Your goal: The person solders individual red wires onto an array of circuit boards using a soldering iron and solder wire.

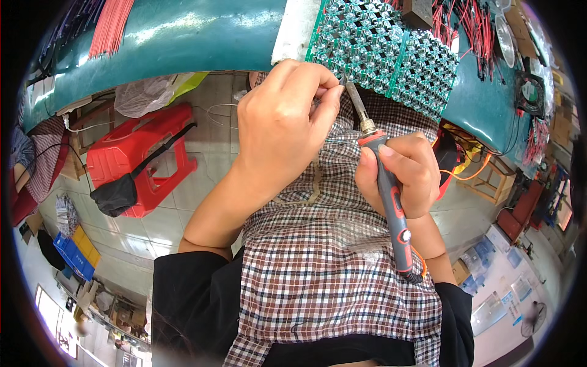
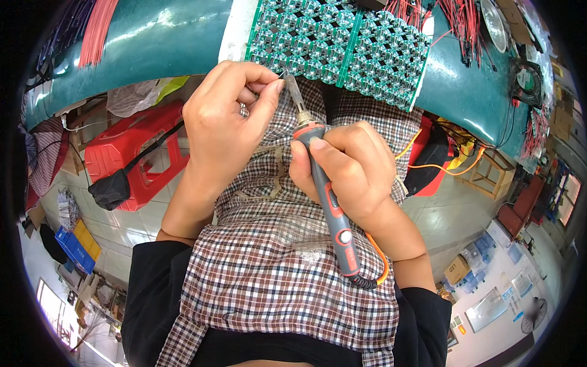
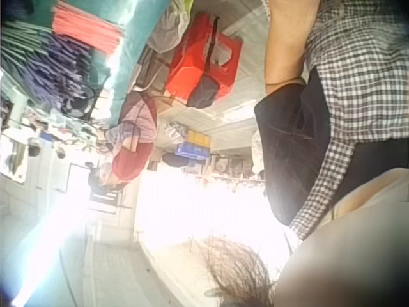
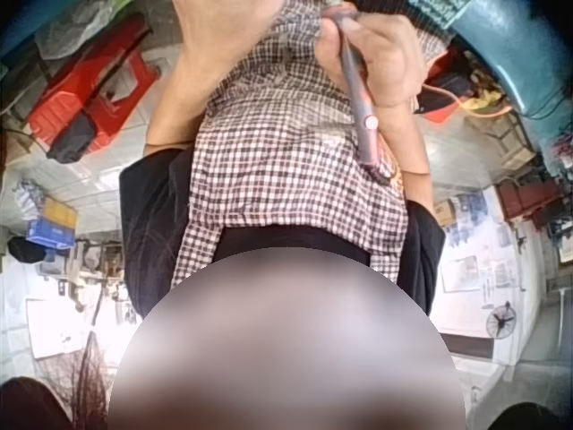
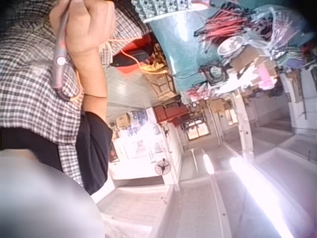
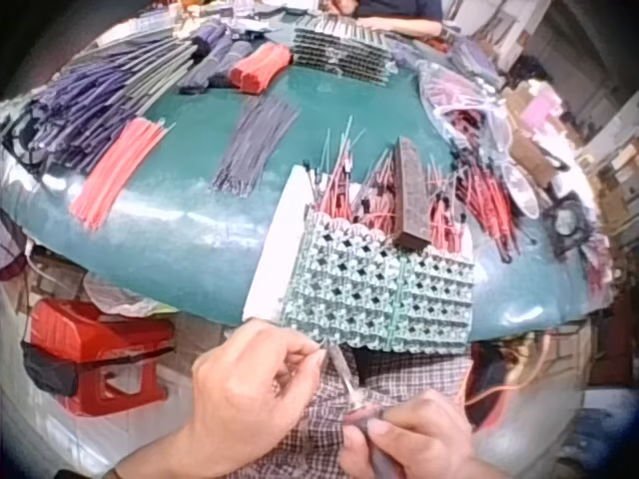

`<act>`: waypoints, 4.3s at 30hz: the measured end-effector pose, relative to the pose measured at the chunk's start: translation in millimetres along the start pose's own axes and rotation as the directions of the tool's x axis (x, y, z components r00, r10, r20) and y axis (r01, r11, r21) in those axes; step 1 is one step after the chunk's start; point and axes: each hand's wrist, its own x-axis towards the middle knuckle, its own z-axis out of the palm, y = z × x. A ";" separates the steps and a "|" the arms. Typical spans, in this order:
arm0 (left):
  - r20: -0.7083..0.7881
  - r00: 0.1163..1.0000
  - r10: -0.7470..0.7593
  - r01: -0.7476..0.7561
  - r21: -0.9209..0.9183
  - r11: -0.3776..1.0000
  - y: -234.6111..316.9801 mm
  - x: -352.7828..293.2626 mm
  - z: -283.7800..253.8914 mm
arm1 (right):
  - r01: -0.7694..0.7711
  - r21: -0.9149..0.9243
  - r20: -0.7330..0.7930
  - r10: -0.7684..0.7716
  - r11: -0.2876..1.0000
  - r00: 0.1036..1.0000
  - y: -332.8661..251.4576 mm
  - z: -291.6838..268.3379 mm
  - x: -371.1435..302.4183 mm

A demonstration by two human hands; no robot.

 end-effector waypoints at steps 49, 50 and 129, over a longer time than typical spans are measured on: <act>-0.031 0.996 -0.082 0.082 -0.003 0.997 -1.8 -0.8 -12.3 | -0.014 0.037 0.019 0.013 0.999 1.000 -5.6 2.1 10.2; -0.032 0.996 -0.082 0.081 -0.002 0.997 -3.0 -0.8 -13.3 | -0.012 0.038 0.018 0.011 0.999 1.000 -6.4 -1.4 9.4; -0.062 0.996 -0.066 0.072 0.094 0.993 2.2 -2.8 -15.7 | -0.032 0.185 -0.042 0.041 0.982 0.998 9.6 5.1 8.0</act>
